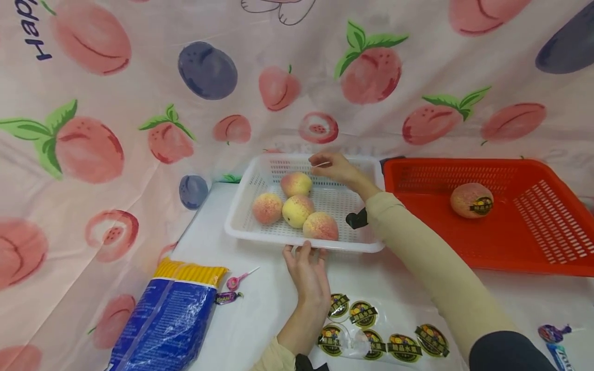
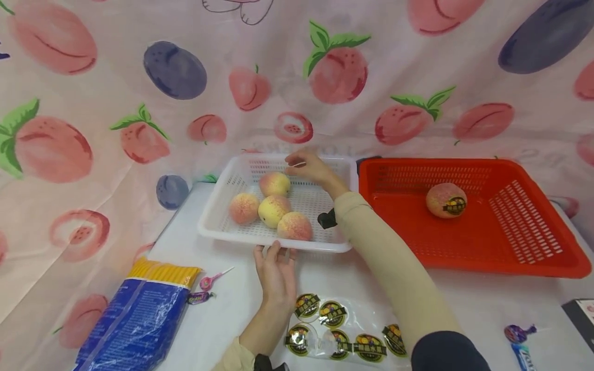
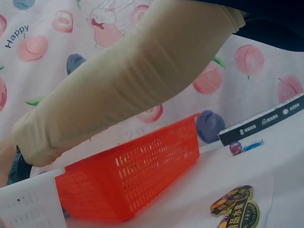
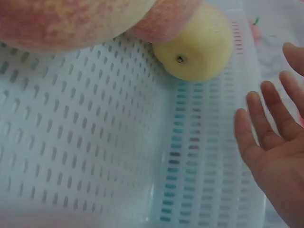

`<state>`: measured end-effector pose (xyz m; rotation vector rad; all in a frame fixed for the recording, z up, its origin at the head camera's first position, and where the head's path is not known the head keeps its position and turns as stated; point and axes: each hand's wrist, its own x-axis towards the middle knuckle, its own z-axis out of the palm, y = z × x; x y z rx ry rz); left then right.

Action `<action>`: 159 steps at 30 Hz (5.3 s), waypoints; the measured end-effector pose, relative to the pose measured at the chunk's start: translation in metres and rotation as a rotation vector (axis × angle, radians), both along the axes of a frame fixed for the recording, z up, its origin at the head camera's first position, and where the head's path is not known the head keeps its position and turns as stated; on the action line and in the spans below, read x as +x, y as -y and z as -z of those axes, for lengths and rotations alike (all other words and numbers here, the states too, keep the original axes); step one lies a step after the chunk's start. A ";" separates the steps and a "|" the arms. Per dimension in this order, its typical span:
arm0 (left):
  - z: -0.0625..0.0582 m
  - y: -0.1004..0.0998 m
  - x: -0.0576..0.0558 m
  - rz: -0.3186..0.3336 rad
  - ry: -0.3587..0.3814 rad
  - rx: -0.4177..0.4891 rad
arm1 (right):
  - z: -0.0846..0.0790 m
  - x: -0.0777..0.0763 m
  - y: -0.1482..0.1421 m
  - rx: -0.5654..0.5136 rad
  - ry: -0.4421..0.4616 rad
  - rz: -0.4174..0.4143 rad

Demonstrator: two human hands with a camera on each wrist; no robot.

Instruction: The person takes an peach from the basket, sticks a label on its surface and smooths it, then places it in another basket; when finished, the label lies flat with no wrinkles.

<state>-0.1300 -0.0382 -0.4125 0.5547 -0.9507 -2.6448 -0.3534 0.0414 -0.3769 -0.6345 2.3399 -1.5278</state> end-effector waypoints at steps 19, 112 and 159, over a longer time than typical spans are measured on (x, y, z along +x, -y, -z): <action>0.003 -0.010 0.005 0.030 0.000 0.003 | 0.031 -0.008 0.015 0.196 0.079 -0.033; 0.006 0.003 -0.001 0.039 -0.077 0.017 | -0.042 0.179 -0.116 -0.247 -0.179 0.026; 0.070 0.041 0.011 0.713 -0.702 -1.839 | 0.073 0.253 -0.177 0.183 -0.129 0.094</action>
